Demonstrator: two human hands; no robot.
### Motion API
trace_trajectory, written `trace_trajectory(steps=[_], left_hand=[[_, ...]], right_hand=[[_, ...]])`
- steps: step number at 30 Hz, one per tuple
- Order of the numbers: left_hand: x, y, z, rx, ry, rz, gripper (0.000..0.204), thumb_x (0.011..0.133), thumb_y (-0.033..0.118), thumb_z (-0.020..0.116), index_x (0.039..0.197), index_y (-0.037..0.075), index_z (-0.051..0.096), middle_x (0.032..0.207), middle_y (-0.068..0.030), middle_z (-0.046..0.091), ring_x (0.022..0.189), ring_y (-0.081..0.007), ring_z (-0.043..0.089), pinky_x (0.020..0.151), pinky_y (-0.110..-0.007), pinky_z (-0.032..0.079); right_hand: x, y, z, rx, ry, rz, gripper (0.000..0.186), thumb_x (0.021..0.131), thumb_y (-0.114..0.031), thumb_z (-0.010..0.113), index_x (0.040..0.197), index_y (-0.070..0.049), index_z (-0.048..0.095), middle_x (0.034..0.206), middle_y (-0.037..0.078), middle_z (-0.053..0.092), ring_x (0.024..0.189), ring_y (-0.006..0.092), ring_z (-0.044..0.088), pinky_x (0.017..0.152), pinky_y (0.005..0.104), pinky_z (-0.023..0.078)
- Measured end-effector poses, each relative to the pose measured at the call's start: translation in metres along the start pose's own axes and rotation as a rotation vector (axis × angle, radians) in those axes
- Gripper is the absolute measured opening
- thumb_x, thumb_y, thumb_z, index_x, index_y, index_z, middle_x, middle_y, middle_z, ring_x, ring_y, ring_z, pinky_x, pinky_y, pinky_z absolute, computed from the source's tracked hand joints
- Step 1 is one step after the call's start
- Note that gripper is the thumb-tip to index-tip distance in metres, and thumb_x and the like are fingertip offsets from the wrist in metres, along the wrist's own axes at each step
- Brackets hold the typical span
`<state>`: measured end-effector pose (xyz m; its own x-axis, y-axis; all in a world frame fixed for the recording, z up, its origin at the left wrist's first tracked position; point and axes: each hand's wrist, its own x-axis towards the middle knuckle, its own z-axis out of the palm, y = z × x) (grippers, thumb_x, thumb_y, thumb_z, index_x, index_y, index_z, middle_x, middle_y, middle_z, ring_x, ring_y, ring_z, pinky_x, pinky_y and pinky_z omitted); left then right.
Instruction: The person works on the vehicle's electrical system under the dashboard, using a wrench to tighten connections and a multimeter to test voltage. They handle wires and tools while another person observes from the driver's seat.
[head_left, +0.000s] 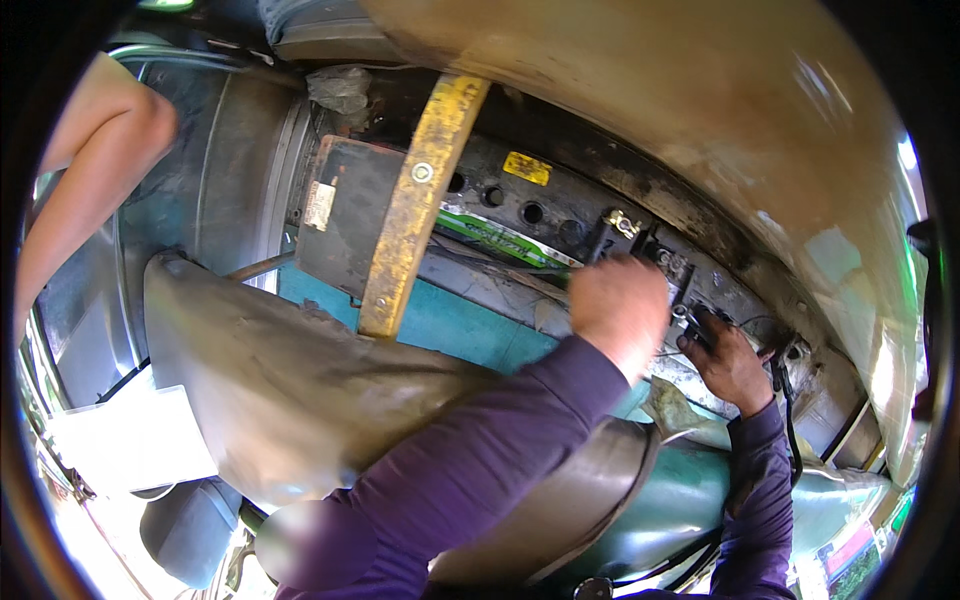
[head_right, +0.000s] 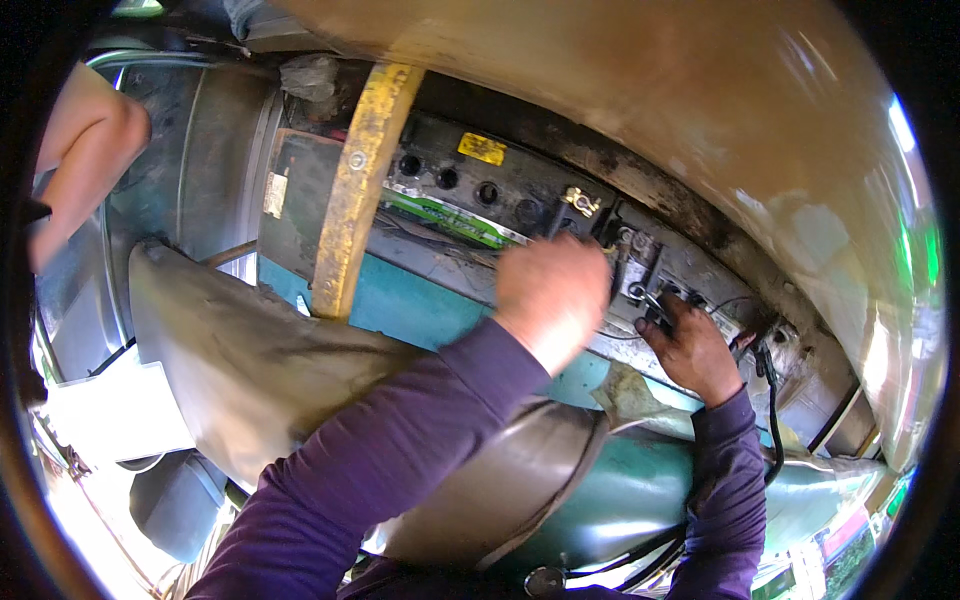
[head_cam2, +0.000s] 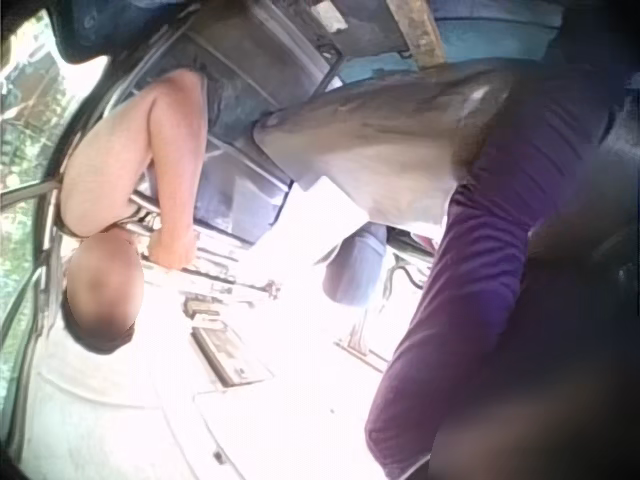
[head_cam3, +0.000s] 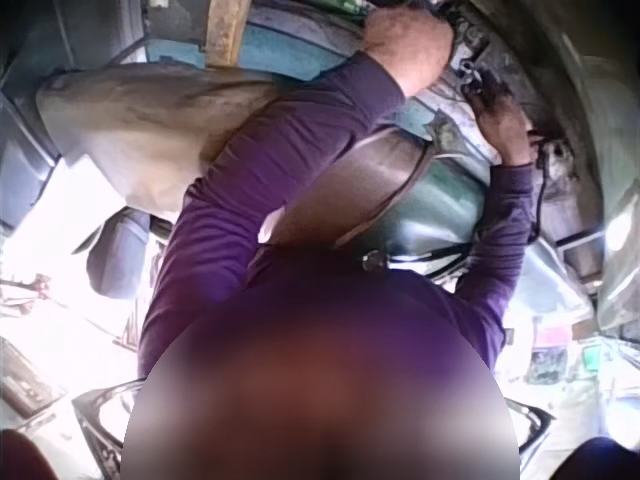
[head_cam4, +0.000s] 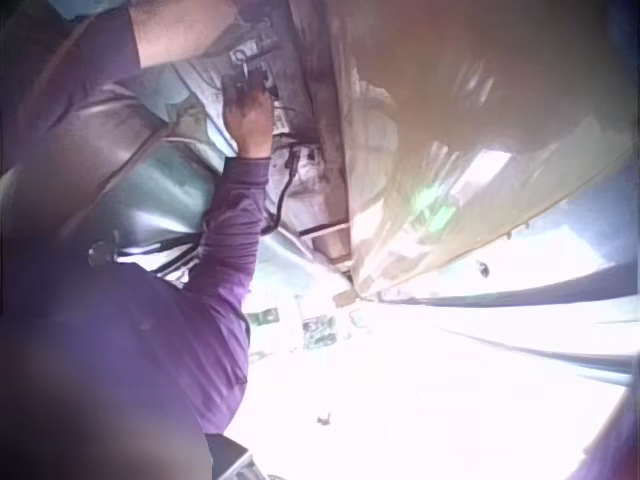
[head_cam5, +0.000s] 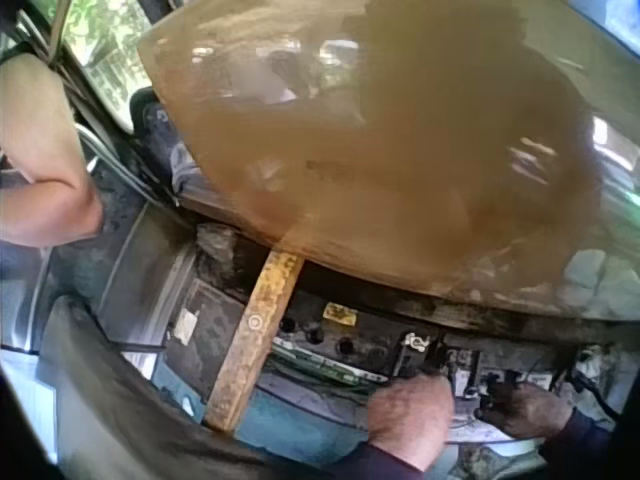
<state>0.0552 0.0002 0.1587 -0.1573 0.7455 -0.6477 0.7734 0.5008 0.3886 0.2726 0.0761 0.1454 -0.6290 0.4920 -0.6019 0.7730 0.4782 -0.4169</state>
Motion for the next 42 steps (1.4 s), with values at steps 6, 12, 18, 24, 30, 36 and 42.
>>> trace_trajectory(steps=[6, 12, 18, 24, 30, 36, 42], left_hand=[[0.048, -0.045, 0.005, -0.034, 0.053, -0.314, 0.040, 0.091, 0.041, 0.070, 0.109, 0.005, 0.076, 0.116, -0.0206, 0.073, 0.110, -0.0358, 0.071, 0.095, -0.045, 0.057], [0.078, -0.061, 0.033, 0.212, 0.135, -0.172, 0.032, 0.096, 0.031, 0.062, 0.108, 0.005, 0.076, 0.116, -0.0213, 0.073, 0.110, -0.0373, 0.071, 0.092, -0.047, 0.057], [0.091, -0.052, 0.049, 0.429, 0.022, -0.194, 0.033, 0.099, 0.017, 0.050, 0.116, 0.004, 0.075, 0.121, -0.0217, 0.071, 0.115, -0.0351, 0.070, 0.090, -0.045, 0.058], [0.104, -0.090, 0.036, 0.346, -0.178, -0.038, 0.037, 0.100, 0.023, 0.050, 0.119, -0.002, 0.071, 0.122, -0.0257, 0.070, 0.113, -0.0393, 0.068, 0.103, -0.044, 0.052], [0.101, -0.088, 0.032, 0.105, 0.056, -0.171, 0.051, 0.086, 0.022, 0.069, 0.132, 0.000, 0.061, 0.132, -0.0263, 0.064, 0.122, -0.0387, 0.063, 0.106, -0.043, 0.050], [0.094, -0.068, 0.023, 0.130, 0.046, -0.316, 0.051, 0.089, 0.031, 0.071, 0.128, -0.001, 0.064, 0.135, -0.0247, 0.063, 0.123, -0.0392, 0.062, 0.105, -0.045, 0.050], [0.093, -0.063, 0.024, 0.271, 0.062, -0.109, 0.054, 0.089, 0.036, 0.072, 0.126, -0.002, 0.064, 0.125, -0.0247, 0.068, 0.119, -0.0395, 0.065, 0.101, -0.046, 0.052]], right_hand=[[-0.007, -0.001, -0.016, 0.082, 0.001, -0.008, 0.043, 0.096, -0.035, 0.065, 0.112, 0.005, 0.063, 0.091, 0.033, 0.066, 0.092, 0.0507, 0.064, 0.079, 0.0540, 0.049], [-0.009, 0.002, -0.020, 0.072, 0.025, -0.055, 0.045, 0.095, -0.033, 0.065, 0.115, 0.008, 0.063, 0.092, 0.033, 0.068, 0.093, 0.0498, 0.066, 0.083, 0.0545, 0.051], [-0.010, 0.000, -0.024, 0.136, 0.068, -0.130, 0.046, 0.096, -0.034, 0.065, 0.114, 0.009, 0.062, 0.083, 0.033, 0.066, 0.089, 0.0502, 0.066, 0.081, 0.0545, 0.051], [-0.015, 0.002, -0.026, 0.164, 0.105, -0.155, 0.044, 0.096, -0.033, 0.065, 0.111, 0.008, 0.062, 0.083, 0.032, 0.066, 0.089, 0.0499, 0.065, 0.081, 0.0551, 0.050], [-0.013, 0.000, -0.029, 0.190, 0.108, -0.160, 0.041, 0.095, -0.031, 0.066, 0.106, 0.007, 0.062, 0.082, 0.031, 0.066, 0.089, 0.0497, 0.065, 0.079, 0.0549, 0.050], [-0.012, -0.002, -0.029, 0.171, 0.099, -0.152, 0.040, 0.095, -0.032, 0.066, 0.103, 0.007, 0.061, 0.080, 0.031, 0.065, 0.085, 0.0500, 0.064, 0.078, 0.0546, 0.050], [-0.012, 0.000, -0.029, 0.208, 0.101, -0.151, 0.043, 0.096, -0.032, 0.066, 0.111, 0.008, 0.063, 0.084, 0.032, 0.066, 0.089, 0.0498, 0.064, 0.078, 0.0538, 0.050]])
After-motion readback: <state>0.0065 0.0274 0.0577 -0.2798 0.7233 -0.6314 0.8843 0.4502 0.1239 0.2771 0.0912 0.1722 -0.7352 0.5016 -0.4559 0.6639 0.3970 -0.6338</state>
